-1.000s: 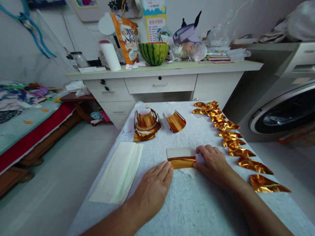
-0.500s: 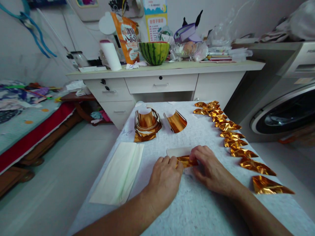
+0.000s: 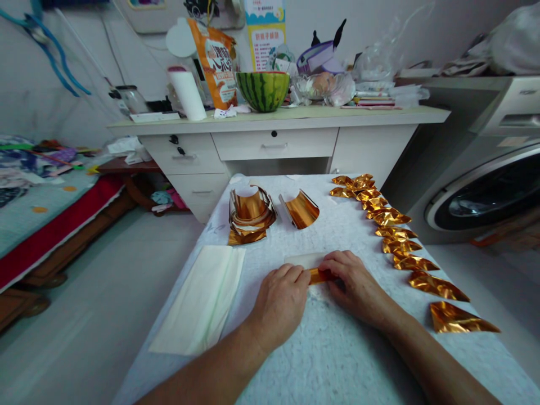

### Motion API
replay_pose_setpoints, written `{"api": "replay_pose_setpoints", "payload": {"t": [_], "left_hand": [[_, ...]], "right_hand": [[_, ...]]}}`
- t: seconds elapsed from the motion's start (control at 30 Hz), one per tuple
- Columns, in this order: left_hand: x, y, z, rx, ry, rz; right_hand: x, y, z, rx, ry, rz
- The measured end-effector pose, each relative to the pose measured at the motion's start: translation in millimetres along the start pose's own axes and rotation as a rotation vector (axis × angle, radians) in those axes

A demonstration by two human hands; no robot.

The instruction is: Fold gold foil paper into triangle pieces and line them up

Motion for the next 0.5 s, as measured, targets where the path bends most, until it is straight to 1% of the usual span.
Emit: {"api": "replay_pose_setpoints", "payload": {"t": [0.13, 0.27, 0.4, 0.5], "left_hand": [[0.0, 4.5, -1.6, -0.001, 0.002, -0.011], [-1.4, 8.9, -0.4, -0.035, -0.014, 0.027], [-1.8, 13.0, 4.0, -0.08, -0.095, 0.088], [-0.9, 14.1, 8.9, -0.096, -0.178, 0.103]], "right_hand": [[0.9, -6.5, -1.7, 0.0, -0.019, -0.002], [0.9, -8.4, 0.6, -0.009, -0.059, 0.017], [-0.5, -4.1, 6.7, 0.004, -0.1, 0.033], [-1.8, 0.5, 11.4, 0.052, -0.141, 0.051]]}}
Point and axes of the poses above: each hand's wrist, its own x-axis towards the middle knuckle, its own z-axis out of the back of the hand, y = z × x, the point moved 4 cm from there along x, towards the middle knuckle, and after that the axes turned 1 degree about -z, right-handed, at the moved point
